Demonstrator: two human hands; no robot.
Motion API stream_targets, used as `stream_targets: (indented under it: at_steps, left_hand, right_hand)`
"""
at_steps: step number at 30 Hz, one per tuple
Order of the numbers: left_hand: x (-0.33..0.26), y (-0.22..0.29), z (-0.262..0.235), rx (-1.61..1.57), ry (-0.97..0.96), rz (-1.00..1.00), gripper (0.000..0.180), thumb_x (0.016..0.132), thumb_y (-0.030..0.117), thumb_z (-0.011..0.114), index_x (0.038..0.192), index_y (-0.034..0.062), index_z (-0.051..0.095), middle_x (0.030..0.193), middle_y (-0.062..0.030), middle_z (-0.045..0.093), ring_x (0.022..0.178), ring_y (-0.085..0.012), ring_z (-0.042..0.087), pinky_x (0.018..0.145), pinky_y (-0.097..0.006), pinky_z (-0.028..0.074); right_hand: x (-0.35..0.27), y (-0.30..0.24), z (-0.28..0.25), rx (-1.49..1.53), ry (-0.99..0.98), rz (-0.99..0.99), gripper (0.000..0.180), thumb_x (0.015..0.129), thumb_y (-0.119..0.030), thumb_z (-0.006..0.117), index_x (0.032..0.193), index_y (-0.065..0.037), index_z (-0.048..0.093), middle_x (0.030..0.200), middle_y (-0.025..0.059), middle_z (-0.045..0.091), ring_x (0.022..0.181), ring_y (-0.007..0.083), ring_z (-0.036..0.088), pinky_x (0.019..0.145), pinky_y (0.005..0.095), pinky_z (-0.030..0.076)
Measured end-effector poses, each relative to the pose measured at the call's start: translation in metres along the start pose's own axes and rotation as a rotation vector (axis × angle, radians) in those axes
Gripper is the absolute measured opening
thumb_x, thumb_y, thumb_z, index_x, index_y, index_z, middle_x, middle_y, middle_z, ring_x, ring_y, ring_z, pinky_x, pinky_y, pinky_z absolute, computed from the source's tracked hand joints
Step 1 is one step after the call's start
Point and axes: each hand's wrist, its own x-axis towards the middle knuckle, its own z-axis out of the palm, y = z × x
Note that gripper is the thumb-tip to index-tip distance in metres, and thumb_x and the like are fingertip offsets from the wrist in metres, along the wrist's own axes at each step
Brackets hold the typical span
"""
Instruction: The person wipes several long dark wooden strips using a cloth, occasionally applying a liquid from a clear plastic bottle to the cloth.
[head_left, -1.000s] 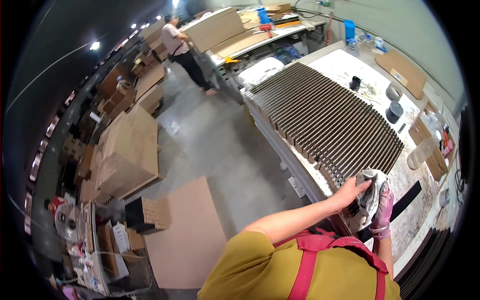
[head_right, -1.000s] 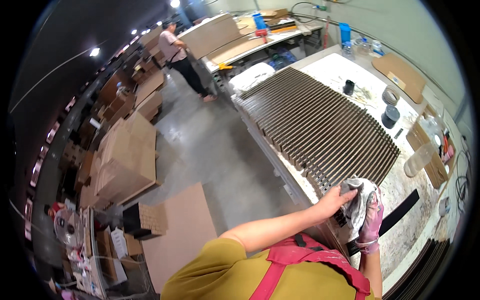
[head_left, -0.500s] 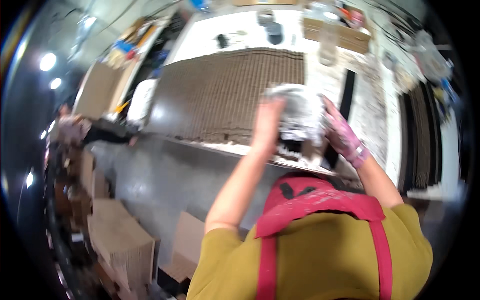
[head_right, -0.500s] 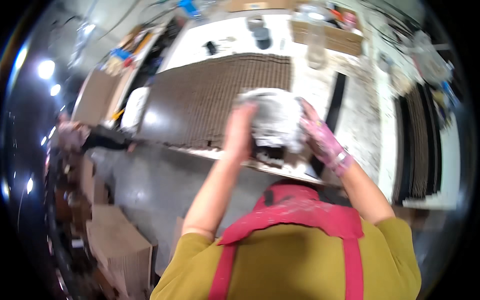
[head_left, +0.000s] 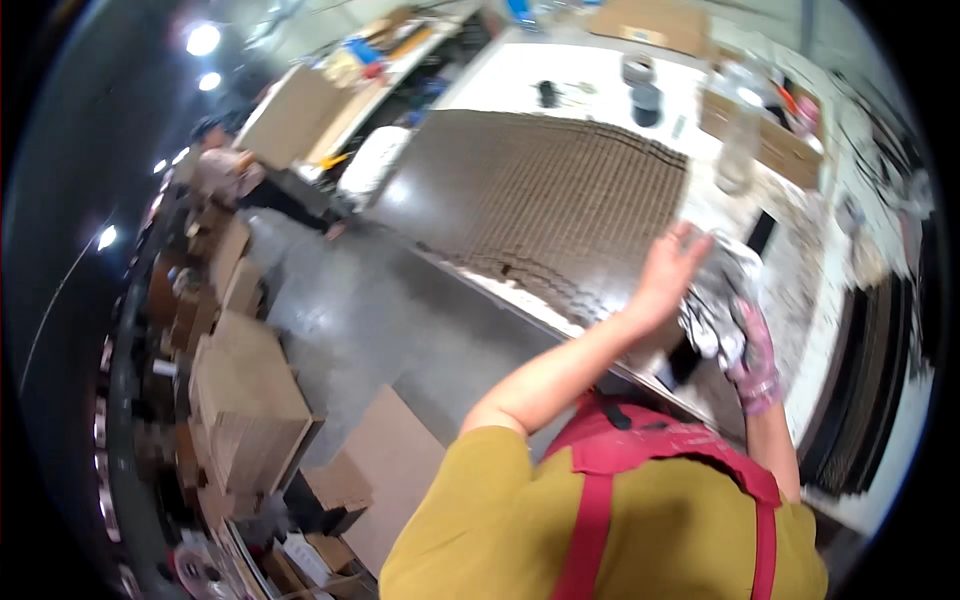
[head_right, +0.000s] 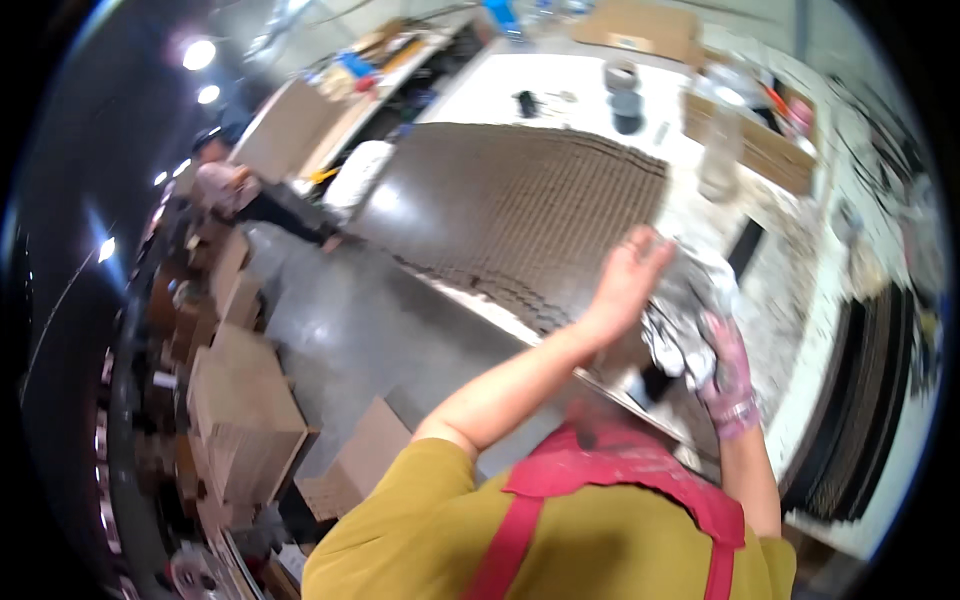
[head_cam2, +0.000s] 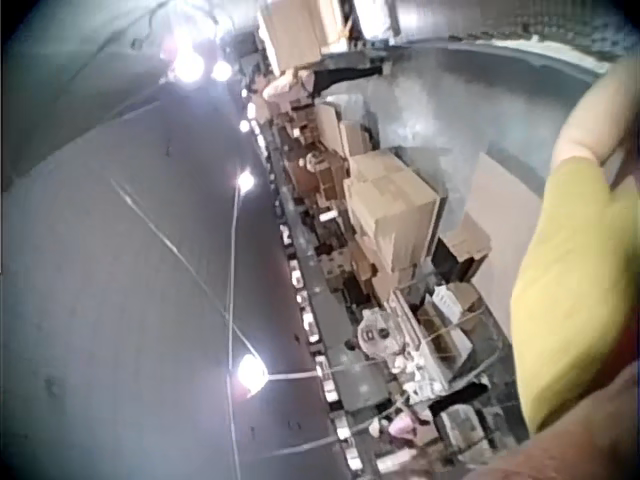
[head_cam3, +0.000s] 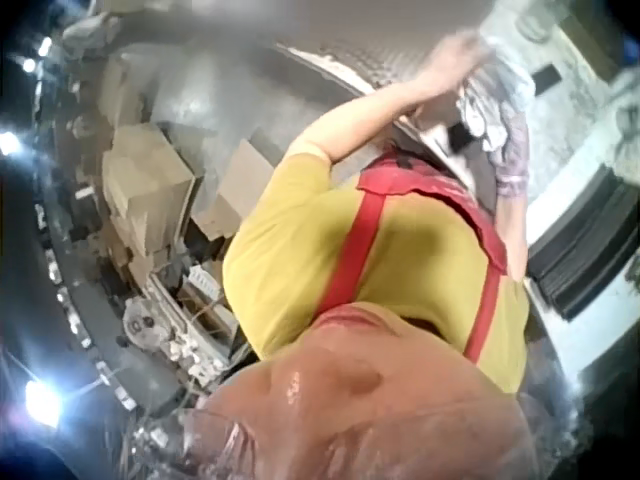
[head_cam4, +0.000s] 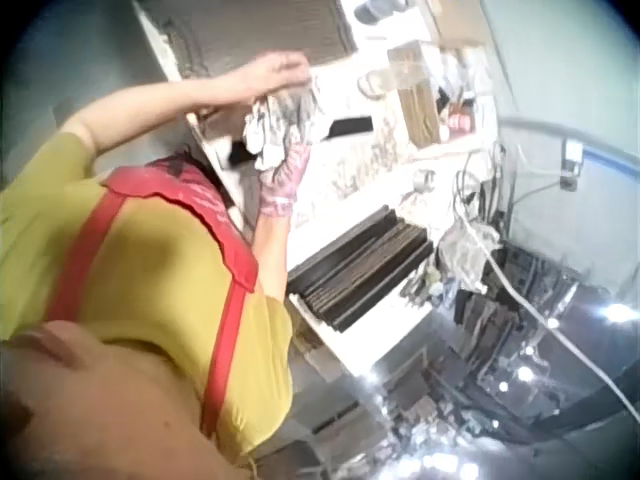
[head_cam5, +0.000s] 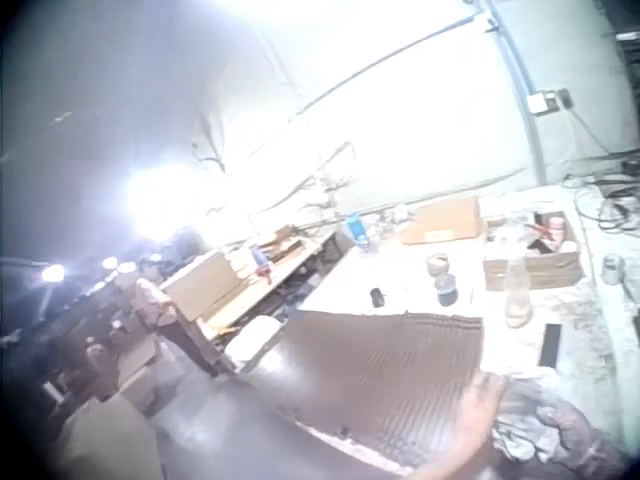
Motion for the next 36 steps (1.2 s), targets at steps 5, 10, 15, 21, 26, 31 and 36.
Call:
stream_targets:
  at_steps: [5,10,15,21,26,31,36]
  left_hand:
    - [-0.010,0.045,0.000,0.151,-0.128,-0.178,0.028,0.088,0.011,0.059,0.113,0.0008,0.051,0.102,-0.0059,0.057,0.091,-0.0136,0.054,0.079,-0.028,0.045]
    - [-0.018,0.024,0.039,-0.254,-0.159,-0.232,0.026,0.089,0.006,0.055,0.115,0.0005,0.057,0.099,-0.0025,0.062,0.090,-0.0093,0.056,0.081,-0.024,0.045]
    - [-0.026,0.012,0.025,-0.118,-0.338,-0.329,0.019,0.093,0.006,0.049,0.105,-0.0023,0.062,0.093,-0.0034,0.064,0.088,-0.0102,0.058,0.083,-0.026,0.045]
    - [-0.027,0.023,0.015,-0.380,-0.156,-0.394,0.027,0.093,0.009,0.050,0.118,-0.0013,0.055,0.108,-0.0064,0.063,0.097,-0.0169,0.061,0.086,-0.031,0.049]
    - [-0.011,0.001,-0.027,-0.544,-0.004,-0.490,0.027,0.095,0.015,0.047,0.119,0.0036,0.050,0.114,-0.0078,0.060,0.104,-0.0188,0.058,0.091,-0.033,0.047]
    - [-0.006,0.002,-0.038,-0.172,0.151,-0.406,0.035,0.093,0.027,0.054,0.122,0.0102,0.044,0.110,-0.0057,0.056,0.097,-0.0130,0.057,0.080,-0.032,0.048]
    - [-0.041,-0.014,0.015,0.120,-0.168,-0.166,0.086,0.083,0.009,0.063,0.149,0.0103,0.007,0.144,-0.0136,0.030,0.117,-0.0297,0.047,0.092,-0.035,0.045]
  right_hand:
    - [0.015,-0.031,-0.002,-0.684,0.082,-0.305,0.042,0.086,-0.011,0.060,0.126,-0.001,0.049,0.108,0.0061,0.062,0.090,0.0122,0.059,0.079,0.0264,0.048]
    - [0.005,-0.032,0.007,-0.785,-0.041,-0.412,0.058,0.088,-0.016,0.058,0.137,-0.001,0.032,0.126,0.0098,0.049,0.118,0.0182,0.046,0.099,0.0312,0.037]
    - [0.023,-0.037,-0.018,-0.132,-0.011,-0.254,0.050,0.095,-0.024,0.053,0.135,-0.002,0.035,0.120,0.0064,0.052,0.113,0.0130,0.049,0.100,0.0307,0.037]
    - [0.040,-0.057,-0.032,0.325,0.048,0.053,0.019,0.096,-0.012,0.046,0.108,-0.006,0.059,0.097,0.0056,0.064,0.087,0.0183,0.064,0.078,0.0319,0.053]
    - [0.049,-0.080,-0.061,0.410,0.161,-0.070,0.020,0.096,-0.014,0.044,0.108,-0.005,0.057,0.100,0.0115,0.065,0.091,0.0252,0.064,0.084,0.0409,0.053]
    - [0.056,-0.104,-0.042,0.369,0.179,-0.113,0.024,0.096,-0.018,0.043,0.112,-0.010,0.058,0.100,0.0075,0.066,0.092,0.0228,0.064,0.078,0.0371,0.054]
    - [0.041,-0.071,-0.012,0.235,0.076,0.089,0.039,0.093,-0.034,0.047,0.124,-0.011,0.053,0.112,0.0071,0.063,0.095,0.0234,0.063,0.076,0.0361,0.051]
